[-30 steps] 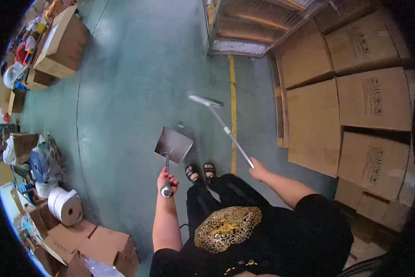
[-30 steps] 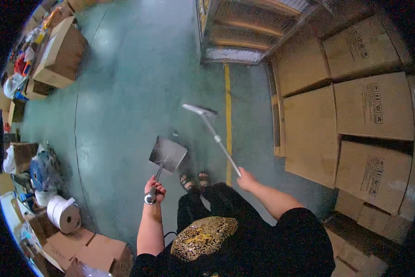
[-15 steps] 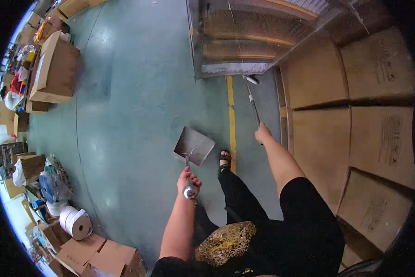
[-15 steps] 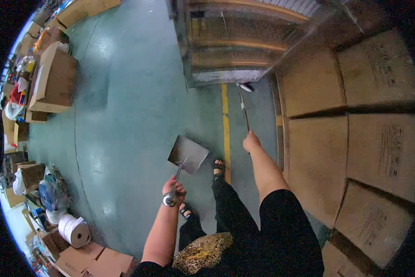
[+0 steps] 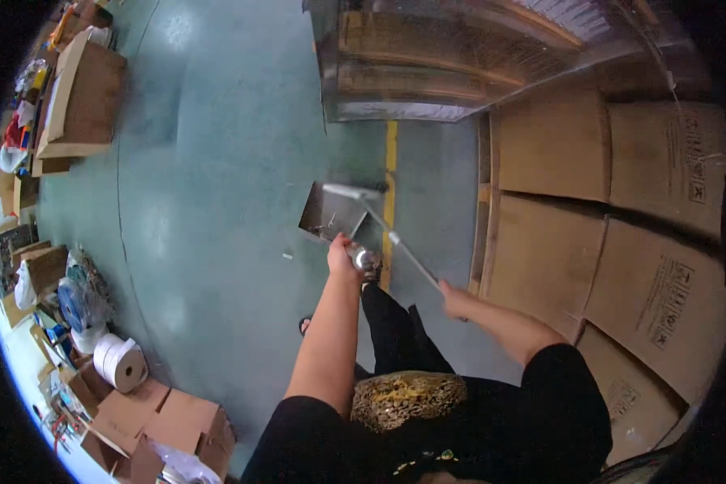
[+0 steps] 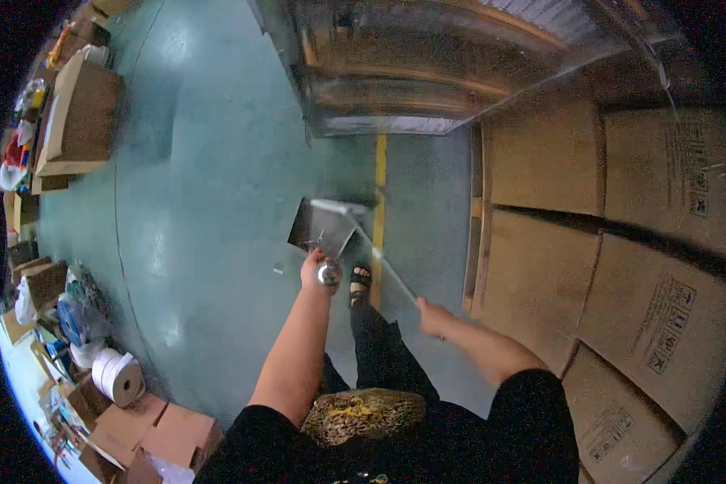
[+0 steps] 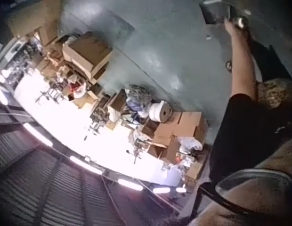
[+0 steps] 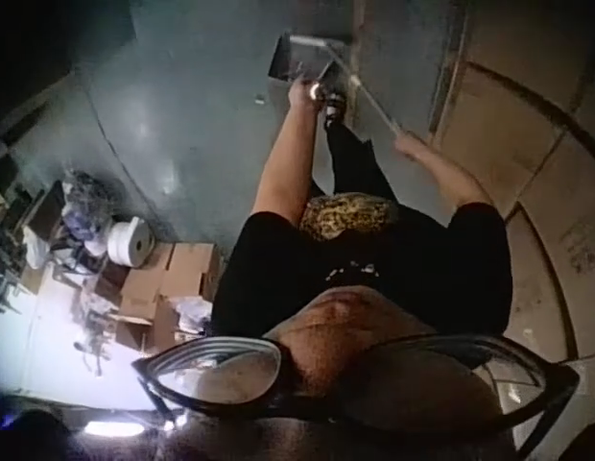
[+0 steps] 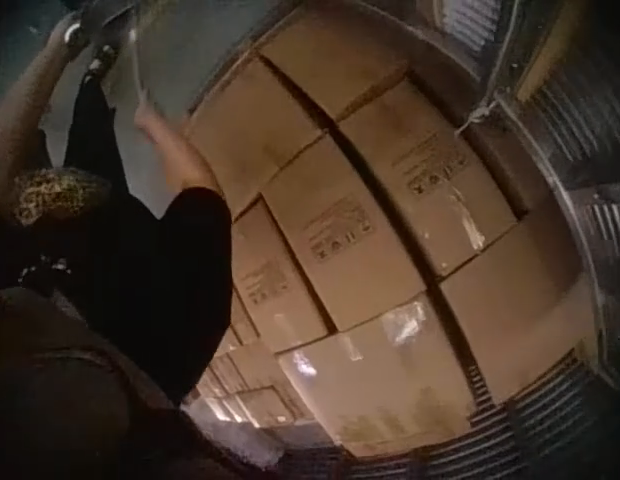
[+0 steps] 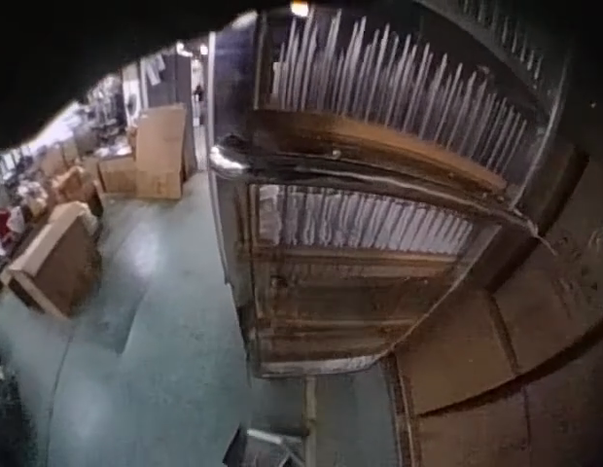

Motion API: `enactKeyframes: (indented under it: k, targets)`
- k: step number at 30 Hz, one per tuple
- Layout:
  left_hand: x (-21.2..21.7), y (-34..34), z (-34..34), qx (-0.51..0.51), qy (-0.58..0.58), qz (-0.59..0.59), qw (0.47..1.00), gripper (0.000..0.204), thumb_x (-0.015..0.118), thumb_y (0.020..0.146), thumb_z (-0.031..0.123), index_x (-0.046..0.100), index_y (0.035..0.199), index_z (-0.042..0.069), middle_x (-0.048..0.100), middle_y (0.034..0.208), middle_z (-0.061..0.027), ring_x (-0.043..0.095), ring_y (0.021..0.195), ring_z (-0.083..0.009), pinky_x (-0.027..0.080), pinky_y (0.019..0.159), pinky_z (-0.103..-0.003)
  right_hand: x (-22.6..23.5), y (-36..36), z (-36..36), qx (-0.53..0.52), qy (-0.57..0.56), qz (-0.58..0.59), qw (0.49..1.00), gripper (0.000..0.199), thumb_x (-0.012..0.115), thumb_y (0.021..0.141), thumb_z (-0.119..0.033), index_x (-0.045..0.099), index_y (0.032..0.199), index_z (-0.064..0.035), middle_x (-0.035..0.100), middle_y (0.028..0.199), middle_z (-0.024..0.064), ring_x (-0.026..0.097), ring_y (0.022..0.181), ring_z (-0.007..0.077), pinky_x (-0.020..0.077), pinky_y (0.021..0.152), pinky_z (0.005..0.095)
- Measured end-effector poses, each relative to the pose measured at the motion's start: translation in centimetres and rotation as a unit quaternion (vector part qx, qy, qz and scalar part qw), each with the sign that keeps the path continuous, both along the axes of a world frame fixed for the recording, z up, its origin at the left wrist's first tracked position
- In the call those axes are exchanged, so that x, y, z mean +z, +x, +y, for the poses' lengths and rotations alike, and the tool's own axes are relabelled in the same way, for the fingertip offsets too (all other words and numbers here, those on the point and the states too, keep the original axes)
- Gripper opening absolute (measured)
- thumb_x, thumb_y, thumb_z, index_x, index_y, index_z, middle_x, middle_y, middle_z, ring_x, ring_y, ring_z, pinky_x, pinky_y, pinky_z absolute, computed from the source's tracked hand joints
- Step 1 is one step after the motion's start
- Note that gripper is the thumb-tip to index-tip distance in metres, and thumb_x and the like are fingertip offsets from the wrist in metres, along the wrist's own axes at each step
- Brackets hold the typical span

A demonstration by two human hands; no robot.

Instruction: Sweeping a factory floor with a broom and dustpan before inspecting items on a production line.

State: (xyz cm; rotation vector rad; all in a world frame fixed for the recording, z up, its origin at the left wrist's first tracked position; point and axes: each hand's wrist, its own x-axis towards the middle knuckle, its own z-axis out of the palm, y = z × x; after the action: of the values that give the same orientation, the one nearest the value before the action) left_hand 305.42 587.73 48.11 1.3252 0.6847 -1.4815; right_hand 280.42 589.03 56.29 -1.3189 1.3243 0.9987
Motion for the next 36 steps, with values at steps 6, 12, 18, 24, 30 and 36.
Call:
enactKeyframes:
  k: [6,12,18,24,30,36]
  targets:
    - [-1.5,3.6,3.5,0.071,-0.015,0.056,0.996,0.022,0.047,0.077,0.025,0.039,0.060,0.014,0.038,0.050,-0.0009,0.037,0.041,-0.0144,0.029,0.037,-0.028,6.6,-1.0,8.2,-0.081,-0.006,-0.068,0.994,0.046,0.046,0.071,-0.013,0.033,0.116,-0.0133,0.053,0.090,0.0192,0.053,0.080,0.0312,0.0418,0.069,0.0385]
    - [1.7,12.6,10.7,0.080,-0.057,0.114,0.989,0.014,0.049,0.074,0.022,0.046,0.088,0.019,0.034,0.051,-0.0003,0.034,0.040,-0.0147,0.029,0.037,-0.029,9.6,4.9,9.8,-0.010,-0.168,-0.234,0.957,0.049,0.048,0.069,-0.008,0.033,0.116,-0.0063,0.054,0.080,0.0125,0.054,0.063,0.0204,0.0433,0.054,0.0331]
    - [8.9,24.3,13.3,0.073,-0.111,0.087,0.987,0.038,0.040,0.071,0.009,0.035,0.107,0.020,0.029,0.052,0.0005,0.029,0.041,-0.0107,0.027,0.039,-0.024,13.5,20.6,5.7,-0.252,-0.015,-0.161,0.954,0.051,0.049,0.068,-0.005,0.032,0.116,-0.0076,0.047,0.061,0.0054,0.041,0.039,0.0114,0.0334,0.033,0.0262]
    - [11.4,39.3,12.5,0.093,-0.097,0.081,0.988,0.039,0.035,0.071,0.005,0.033,0.107,0.019,0.029,0.052,0.0000,0.028,0.040,-0.0107,0.025,0.036,-0.024,11.3,35.6,1.7,-0.285,-0.069,-0.193,0.936,0.054,0.051,0.071,-0.006,0.030,0.120,-0.0118,0.042,0.052,0.0039,0.040,0.035,0.0123,0.0332,0.030,0.0264]
    - [8.2,50.3,6.5,0.110,-0.096,0.038,0.989,0.032,0.035,0.070,0.007,0.035,0.100,0.018,0.029,0.052,-0.0003,0.025,0.037,-0.0114,0.023,0.034,-0.025,6.8,46.1,-9.4,-0.206,-0.197,-0.200,0.937,0.052,0.049,0.067,-0.008,0.033,0.116,-0.0072,0.052,0.066,0.0102,0.047,0.042,0.0170,0.0377,0.035,0.0303]
    - [2.3,59.7,-2.7,0.170,-0.143,0.007,0.975,0.031,0.044,0.067,0.007,0.039,0.096,0.019,0.042,0.053,-0.0039,0.038,0.039,-0.0152,0.031,0.035,-0.029,0.4,57.8,-28.0,-0.244,-0.199,-0.175,0.933,0.053,0.046,0.069,-0.005,0.027,0.118,-0.0072,0.045,0.056,0.0083,0.042,0.039,0.0169,0.0345,0.033,0.0313]
